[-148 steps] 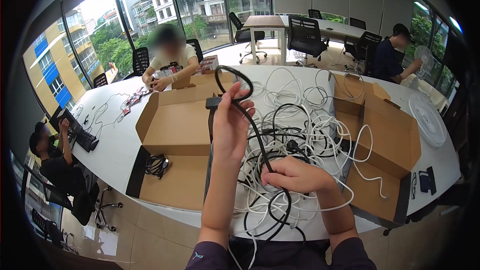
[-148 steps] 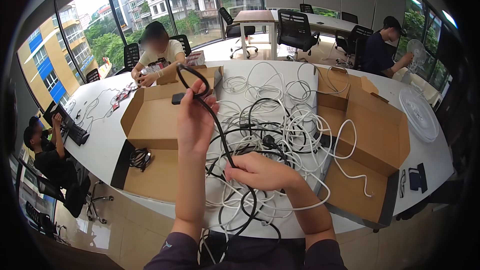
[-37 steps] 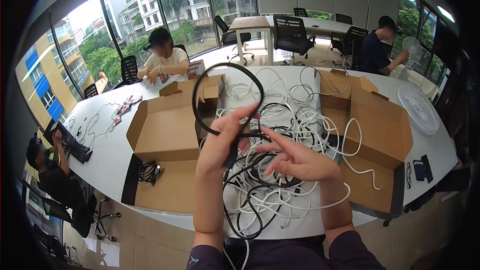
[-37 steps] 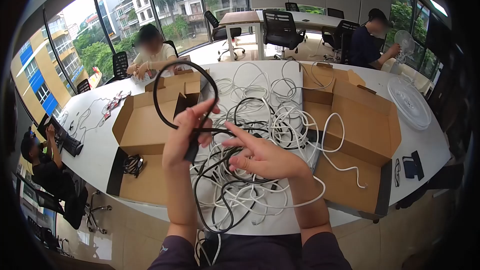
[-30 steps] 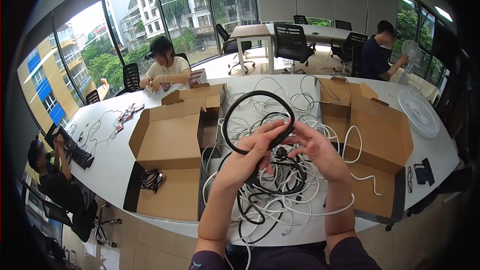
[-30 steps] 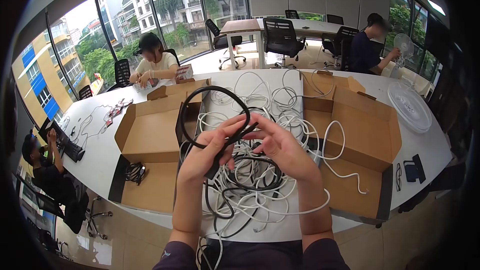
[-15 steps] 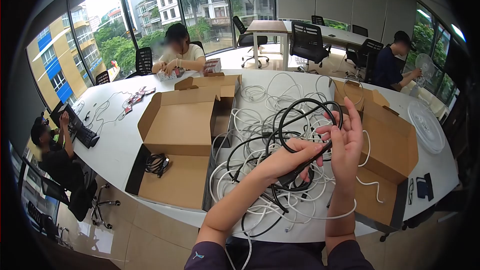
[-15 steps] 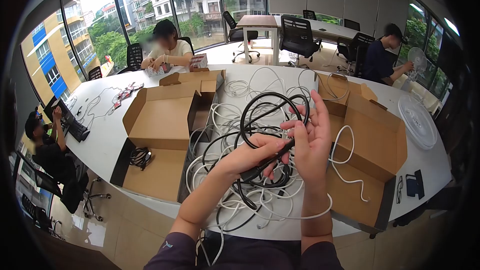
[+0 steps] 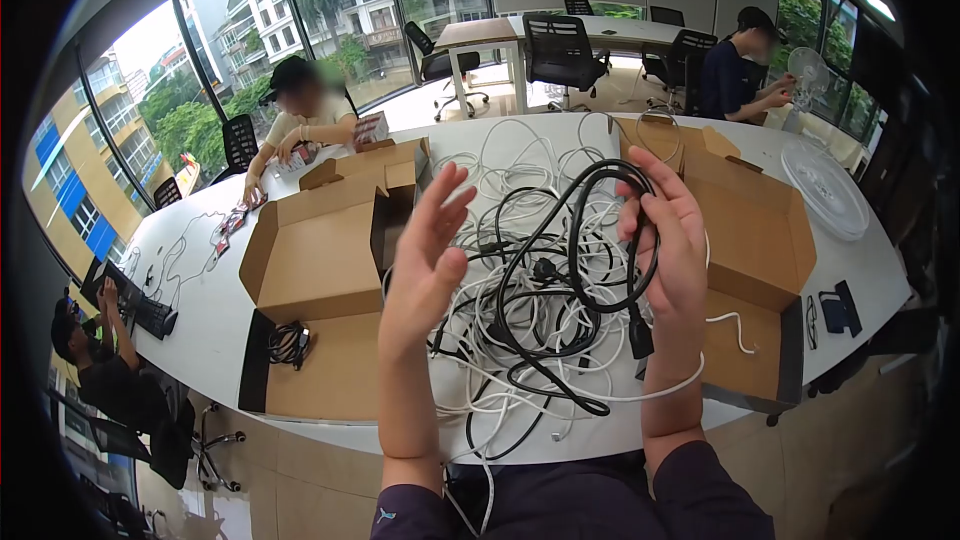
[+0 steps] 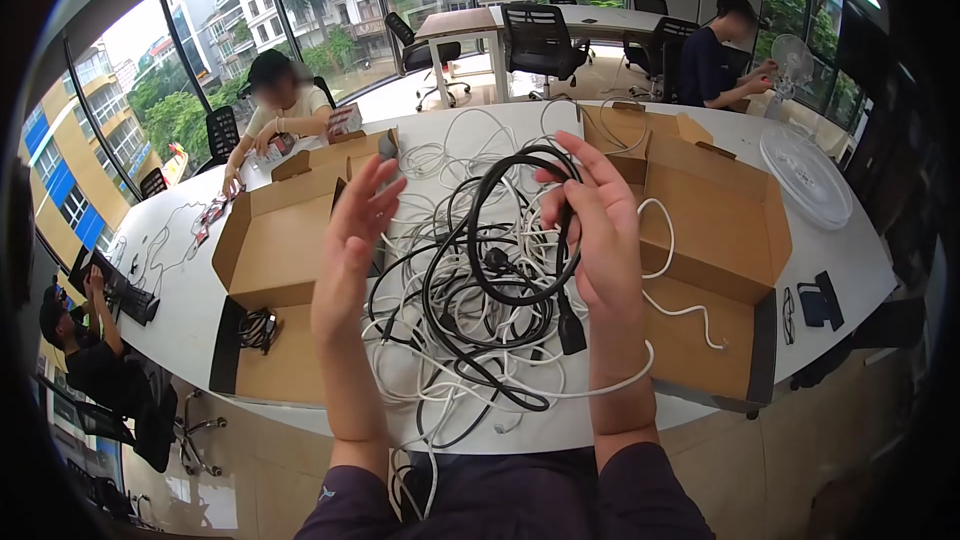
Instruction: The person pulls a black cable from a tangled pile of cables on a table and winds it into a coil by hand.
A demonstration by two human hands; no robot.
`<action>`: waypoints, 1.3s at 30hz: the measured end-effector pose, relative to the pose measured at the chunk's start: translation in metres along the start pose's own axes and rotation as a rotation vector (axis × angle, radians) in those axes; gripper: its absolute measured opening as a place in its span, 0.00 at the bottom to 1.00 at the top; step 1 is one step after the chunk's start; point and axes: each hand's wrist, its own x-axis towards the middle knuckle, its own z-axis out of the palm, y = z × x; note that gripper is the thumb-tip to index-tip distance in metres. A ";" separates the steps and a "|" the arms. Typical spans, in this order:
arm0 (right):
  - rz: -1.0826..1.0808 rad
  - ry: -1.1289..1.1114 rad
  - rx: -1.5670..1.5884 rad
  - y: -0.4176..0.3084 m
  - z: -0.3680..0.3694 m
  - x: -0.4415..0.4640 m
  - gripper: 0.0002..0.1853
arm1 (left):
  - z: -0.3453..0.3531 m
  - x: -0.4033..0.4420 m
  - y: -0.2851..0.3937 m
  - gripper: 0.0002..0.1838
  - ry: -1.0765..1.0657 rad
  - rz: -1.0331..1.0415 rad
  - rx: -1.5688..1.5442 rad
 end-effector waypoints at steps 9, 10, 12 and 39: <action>-0.111 -0.105 -0.201 0.001 0.009 -0.007 0.21 | 0.041 0.002 -0.027 0.55 -0.361 -0.383 -0.525; -0.154 -0.088 -0.246 0.003 0.008 -0.007 0.21 | 0.037 0.001 -0.024 0.55 -0.367 -0.357 -0.537; -0.214 -0.074 -0.422 0.009 0.006 -0.006 0.21 | 0.030 -0.001 -0.020 0.56 -0.378 -0.303 -0.560; 0.336 -0.429 0.354 0.019 -0.006 0.004 0.16 | 0.037 0.006 -0.020 0.18 -0.116 -0.377 -0.642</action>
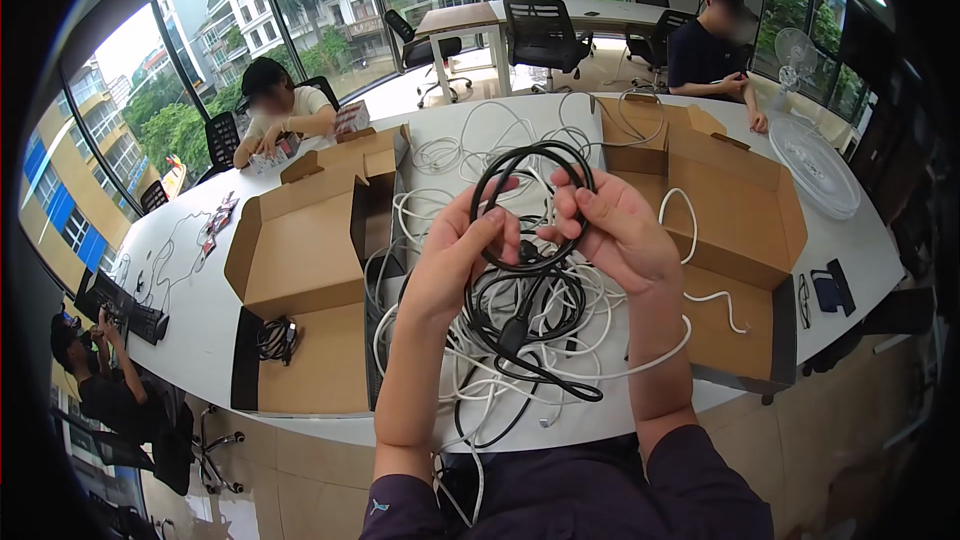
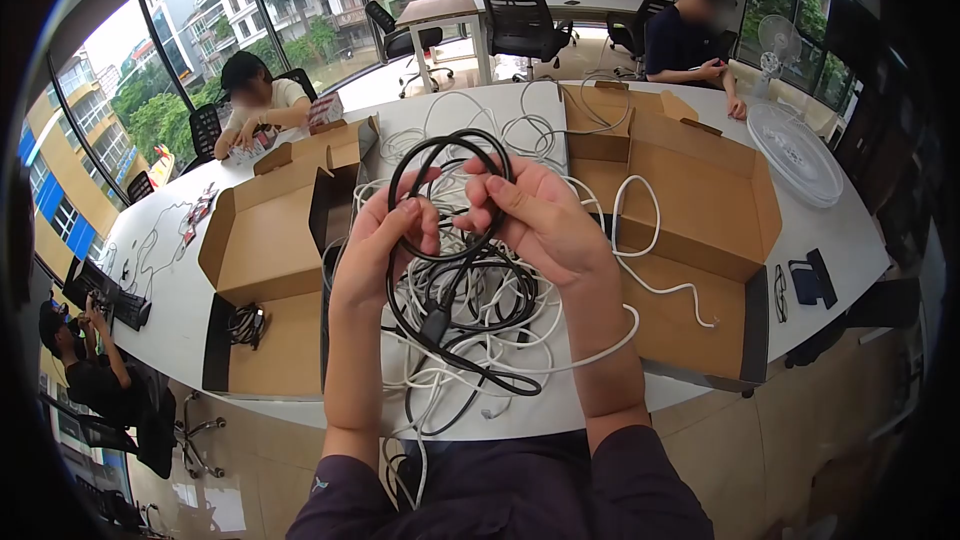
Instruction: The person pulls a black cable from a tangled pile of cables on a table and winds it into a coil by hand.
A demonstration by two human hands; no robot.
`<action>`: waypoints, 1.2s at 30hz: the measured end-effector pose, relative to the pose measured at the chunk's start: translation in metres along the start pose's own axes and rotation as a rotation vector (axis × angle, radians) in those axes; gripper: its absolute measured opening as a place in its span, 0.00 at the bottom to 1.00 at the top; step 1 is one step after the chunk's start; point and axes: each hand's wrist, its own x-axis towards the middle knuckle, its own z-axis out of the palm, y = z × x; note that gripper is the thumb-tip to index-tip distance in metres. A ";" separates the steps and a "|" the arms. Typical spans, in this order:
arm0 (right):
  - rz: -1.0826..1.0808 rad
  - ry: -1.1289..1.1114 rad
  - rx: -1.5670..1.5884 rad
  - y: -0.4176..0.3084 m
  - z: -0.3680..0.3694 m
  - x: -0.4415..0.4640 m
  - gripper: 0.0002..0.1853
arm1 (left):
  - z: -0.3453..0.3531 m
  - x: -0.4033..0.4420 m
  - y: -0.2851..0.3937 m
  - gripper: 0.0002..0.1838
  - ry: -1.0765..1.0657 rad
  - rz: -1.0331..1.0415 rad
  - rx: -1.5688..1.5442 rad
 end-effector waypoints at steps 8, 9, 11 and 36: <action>0.047 0.024 0.024 -0.003 0.006 -0.002 0.20 | -0.007 -0.003 -0.006 0.21 -0.164 -0.004 -0.662; 0.055 0.023 0.038 -0.002 0.006 -0.001 0.21 | -0.009 -0.004 -0.005 0.21 -0.218 0.002 -0.738; 0.046 -0.007 0.041 0.002 0.006 0.000 0.22 | -0.007 -0.004 -0.001 0.25 -0.182 -0.008 -0.798; -0.040 -0.090 -0.088 0.009 0.016 0.000 0.26 | 0.002 -0.011 0.014 0.18 -0.062 0.002 -0.685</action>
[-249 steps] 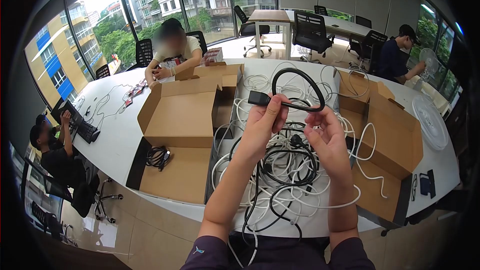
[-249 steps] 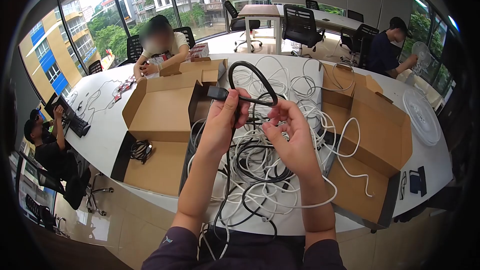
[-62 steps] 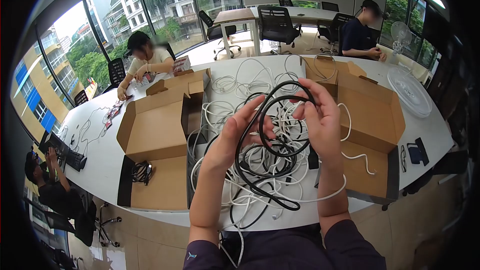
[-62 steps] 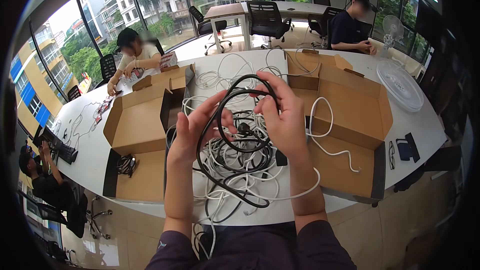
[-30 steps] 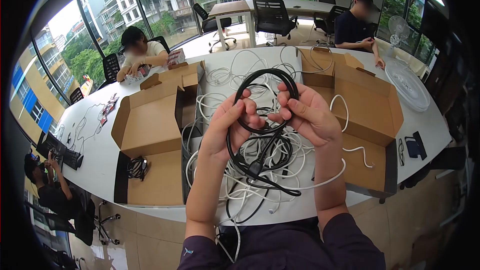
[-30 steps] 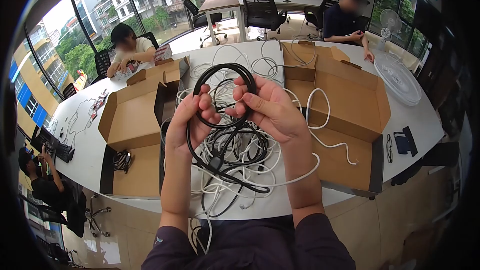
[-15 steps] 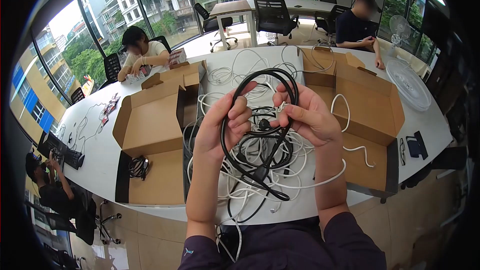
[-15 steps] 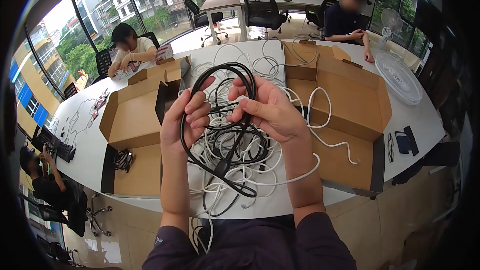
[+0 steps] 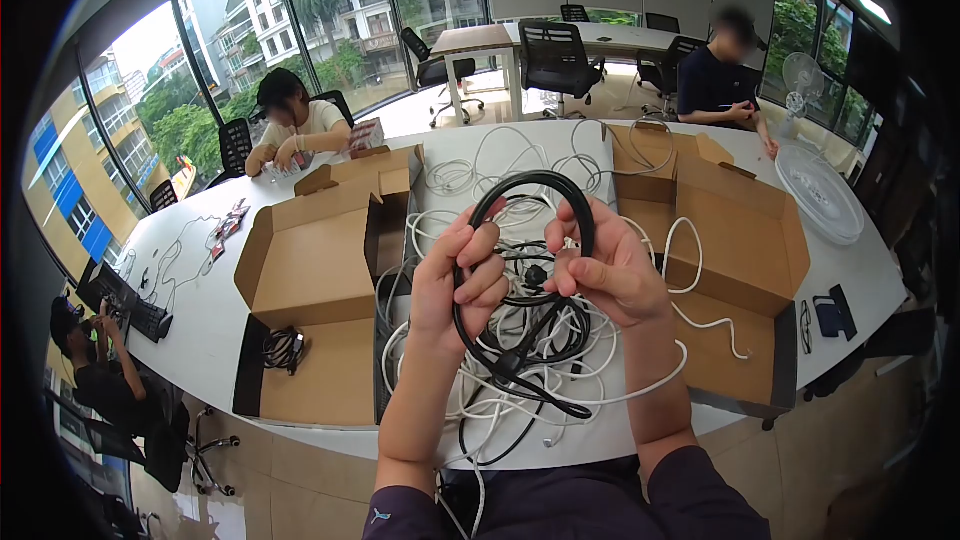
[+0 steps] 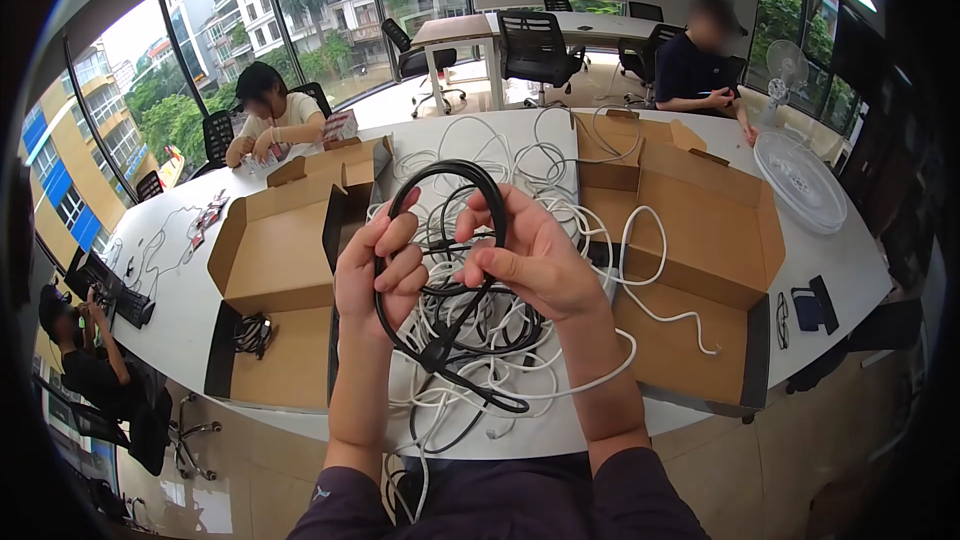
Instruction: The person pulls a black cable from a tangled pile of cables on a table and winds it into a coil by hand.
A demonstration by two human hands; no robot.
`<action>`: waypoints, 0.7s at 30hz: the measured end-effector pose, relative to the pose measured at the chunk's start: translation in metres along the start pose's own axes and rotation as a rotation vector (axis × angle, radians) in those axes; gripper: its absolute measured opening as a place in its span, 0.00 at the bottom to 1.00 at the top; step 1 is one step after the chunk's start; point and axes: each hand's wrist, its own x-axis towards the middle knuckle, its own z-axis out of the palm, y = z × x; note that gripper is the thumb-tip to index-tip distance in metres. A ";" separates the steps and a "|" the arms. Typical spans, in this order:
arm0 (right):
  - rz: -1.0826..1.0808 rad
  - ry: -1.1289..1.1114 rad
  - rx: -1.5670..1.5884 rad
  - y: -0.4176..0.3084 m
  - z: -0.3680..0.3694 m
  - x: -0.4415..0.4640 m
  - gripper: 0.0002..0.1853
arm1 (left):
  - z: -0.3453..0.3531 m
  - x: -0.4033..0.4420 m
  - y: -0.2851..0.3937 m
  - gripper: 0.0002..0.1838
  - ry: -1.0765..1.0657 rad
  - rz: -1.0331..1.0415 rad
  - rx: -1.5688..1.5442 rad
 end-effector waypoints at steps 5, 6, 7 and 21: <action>-0.008 0.053 -0.156 0.005 0.002 0.004 0.25 | 0.001 -0.002 0.010 0.18 0.008 0.045 0.076; -0.017 0.064 -0.168 0.006 0.005 0.005 0.23 | -0.002 -0.001 0.013 0.14 0.012 0.020 0.047; -0.012 0.073 -0.169 0.007 0.006 0.006 0.23 | -0.005 -0.001 0.015 0.14 0.020 0.009 0.043; 0.093 -0.029 -0.187 -0.014 -0.007 -0.003 0.39 | -0.003 -0.005 0.013 0.18 0.041 -0.170 0.476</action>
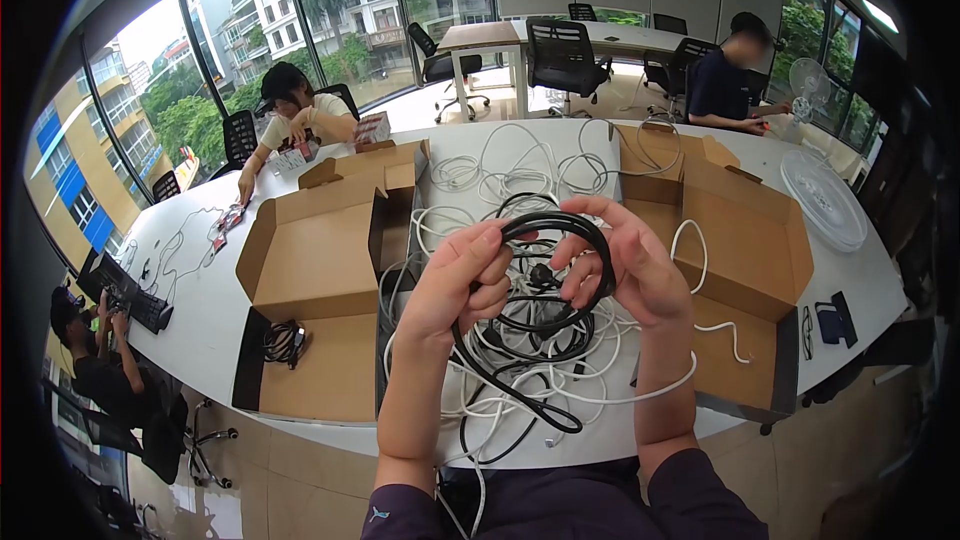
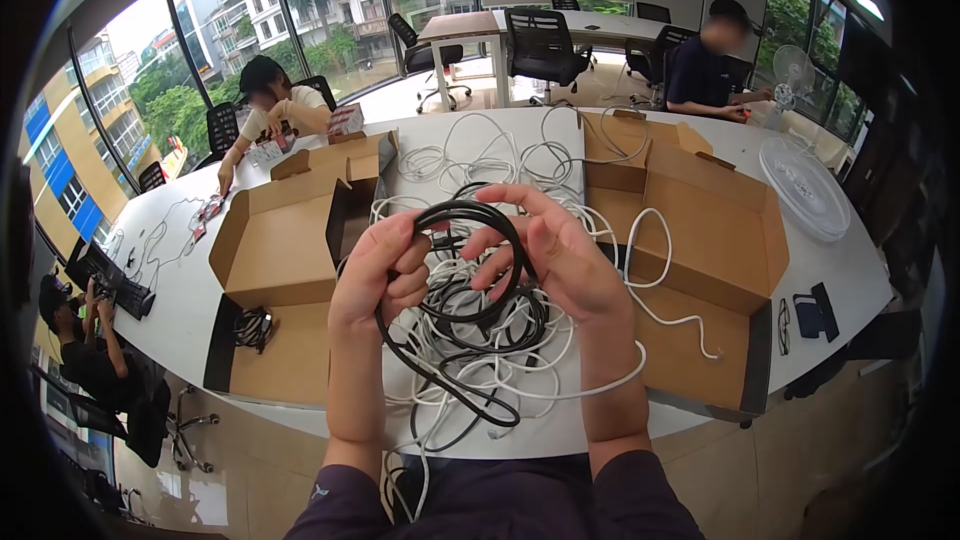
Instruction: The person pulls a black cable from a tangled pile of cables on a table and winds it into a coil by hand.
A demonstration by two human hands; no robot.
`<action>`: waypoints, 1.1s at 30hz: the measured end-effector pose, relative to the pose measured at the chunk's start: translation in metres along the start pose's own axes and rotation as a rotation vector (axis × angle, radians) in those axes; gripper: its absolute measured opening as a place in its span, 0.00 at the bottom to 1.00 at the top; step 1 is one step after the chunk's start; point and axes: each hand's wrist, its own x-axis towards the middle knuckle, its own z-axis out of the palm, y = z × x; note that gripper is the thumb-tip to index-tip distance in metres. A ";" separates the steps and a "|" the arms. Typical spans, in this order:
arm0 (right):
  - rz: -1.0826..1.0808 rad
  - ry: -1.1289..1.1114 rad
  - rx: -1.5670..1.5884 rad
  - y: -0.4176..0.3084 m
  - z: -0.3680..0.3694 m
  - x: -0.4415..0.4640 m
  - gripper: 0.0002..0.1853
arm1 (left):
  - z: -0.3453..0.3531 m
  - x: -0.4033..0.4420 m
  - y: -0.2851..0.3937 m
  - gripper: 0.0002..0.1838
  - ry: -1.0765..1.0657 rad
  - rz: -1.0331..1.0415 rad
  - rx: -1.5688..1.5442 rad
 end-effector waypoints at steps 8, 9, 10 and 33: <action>0.109 0.076 -0.002 0.004 0.002 0.002 0.29 | 0.003 0.007 -0.012 0.16 0.102 0.116 0.453; 0.118 0.121 0.030 0.006 0.002 0.003 0.27 | 0.004 0.007 -0.012 0.15 0.093 0.124 0.497; 0.133 0.170 0.066 0.008 0.003 0.002 0.26 | 0.004 0.005 -0.014 0.15 0.105 0.121 0.508; -0.402 0.466 -0.812 0.029 0.004 0.023 0.21 | -0.014 0.013 -0.004 0.13 -0.093 -0.105 -0.470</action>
